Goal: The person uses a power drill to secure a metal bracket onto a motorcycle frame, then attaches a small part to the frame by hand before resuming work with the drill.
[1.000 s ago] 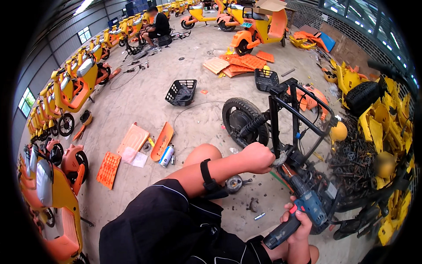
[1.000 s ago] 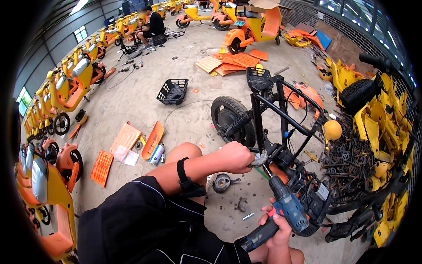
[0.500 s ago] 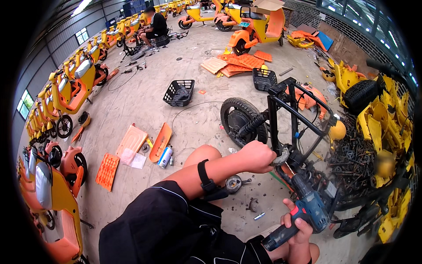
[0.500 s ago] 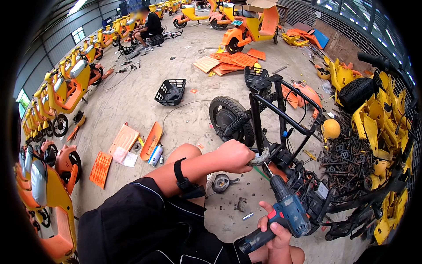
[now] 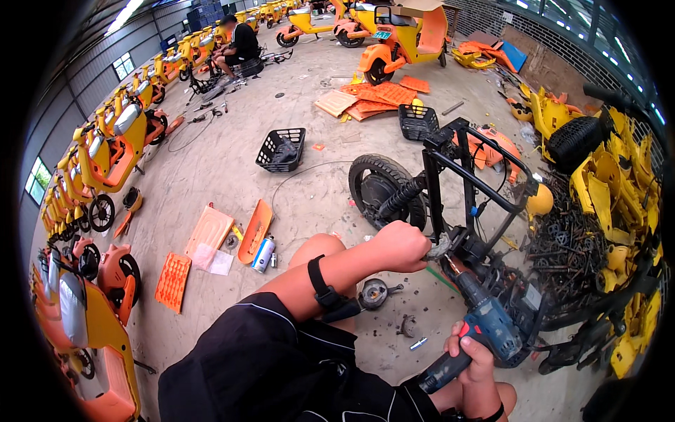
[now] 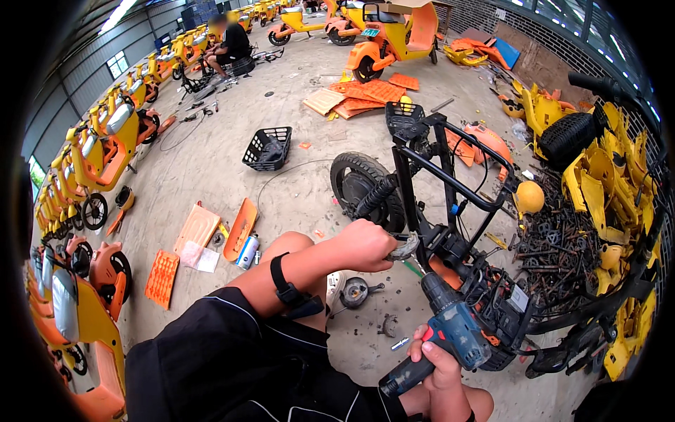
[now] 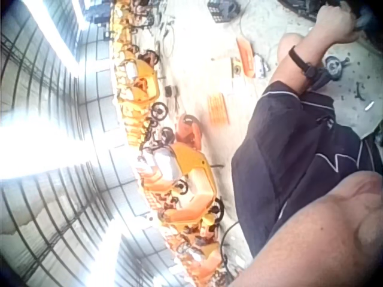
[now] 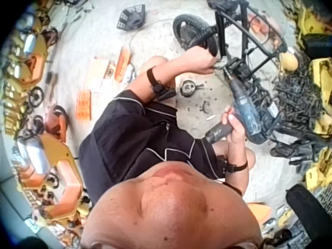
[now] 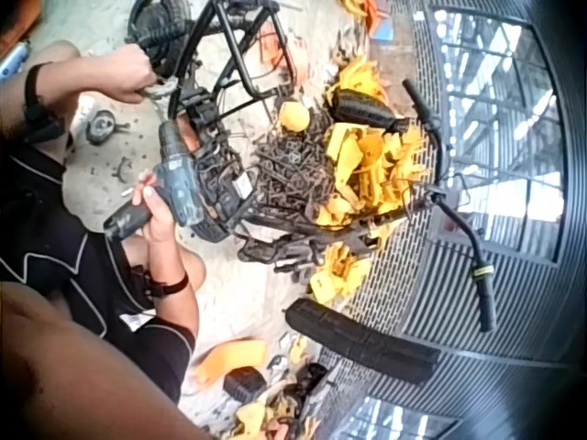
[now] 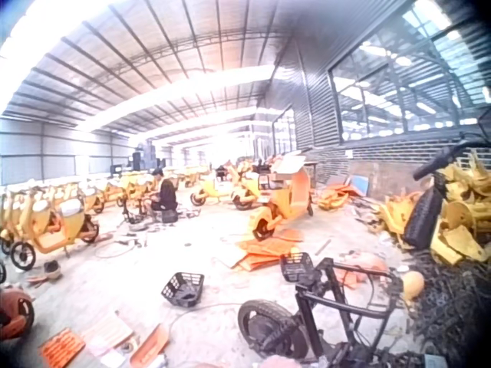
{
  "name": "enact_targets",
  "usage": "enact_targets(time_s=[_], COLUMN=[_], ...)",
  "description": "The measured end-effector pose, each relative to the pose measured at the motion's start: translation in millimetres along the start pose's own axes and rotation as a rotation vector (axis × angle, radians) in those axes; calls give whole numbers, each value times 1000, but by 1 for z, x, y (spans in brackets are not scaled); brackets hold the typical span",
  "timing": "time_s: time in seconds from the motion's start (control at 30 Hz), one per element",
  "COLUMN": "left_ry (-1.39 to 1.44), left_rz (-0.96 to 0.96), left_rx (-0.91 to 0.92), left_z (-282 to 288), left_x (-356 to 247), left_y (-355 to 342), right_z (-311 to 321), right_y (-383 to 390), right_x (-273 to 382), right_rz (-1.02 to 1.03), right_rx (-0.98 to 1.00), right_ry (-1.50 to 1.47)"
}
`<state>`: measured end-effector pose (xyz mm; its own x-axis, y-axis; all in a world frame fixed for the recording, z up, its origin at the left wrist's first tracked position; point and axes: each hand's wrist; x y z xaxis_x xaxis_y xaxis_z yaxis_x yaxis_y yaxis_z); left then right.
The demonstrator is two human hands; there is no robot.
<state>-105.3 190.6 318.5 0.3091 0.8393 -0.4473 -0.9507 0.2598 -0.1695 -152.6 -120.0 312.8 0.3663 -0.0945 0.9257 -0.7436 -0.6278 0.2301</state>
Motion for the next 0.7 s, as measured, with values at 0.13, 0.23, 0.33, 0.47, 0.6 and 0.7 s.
enact_targets(time_s=[0.13, 0.23, 0.33, 0.47, 0.6, 0.7], left_ry=[-20, -11, -3, -1, -8, -21], left_rz=[8, -8, -34, -26, -30, -30], left_rx=[41, 33, 27, 35, 48, 57], left_z=[-1, -1, 0, -1, -1, -3], left_x=[2, 3, 2, -1, -3, -3], left_y=[2, 2, 4, 3, 2, 1], right_z=[2, -1, -4, -2, -3, -1], right_y=[0, 1, 2, 4, 5, 5], right_x=[-1, -4, -1, -3, -3, -5], right_rz=[-7, 21, 41, 34, 26, 8], right_rx=[63, 75, 85, 67, 32, 26], right_ry=[44, 47, 66, 90, 92, 101])
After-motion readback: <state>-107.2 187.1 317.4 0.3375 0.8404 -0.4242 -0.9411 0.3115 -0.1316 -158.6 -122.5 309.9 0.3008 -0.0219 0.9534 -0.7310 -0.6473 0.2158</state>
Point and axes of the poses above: each hand's wrist, its own y-axis away from the middle knuckle, its own z-axis out of the back of the hand, x = y × z, and after that the axes turned 15 degrees about y, right-handed
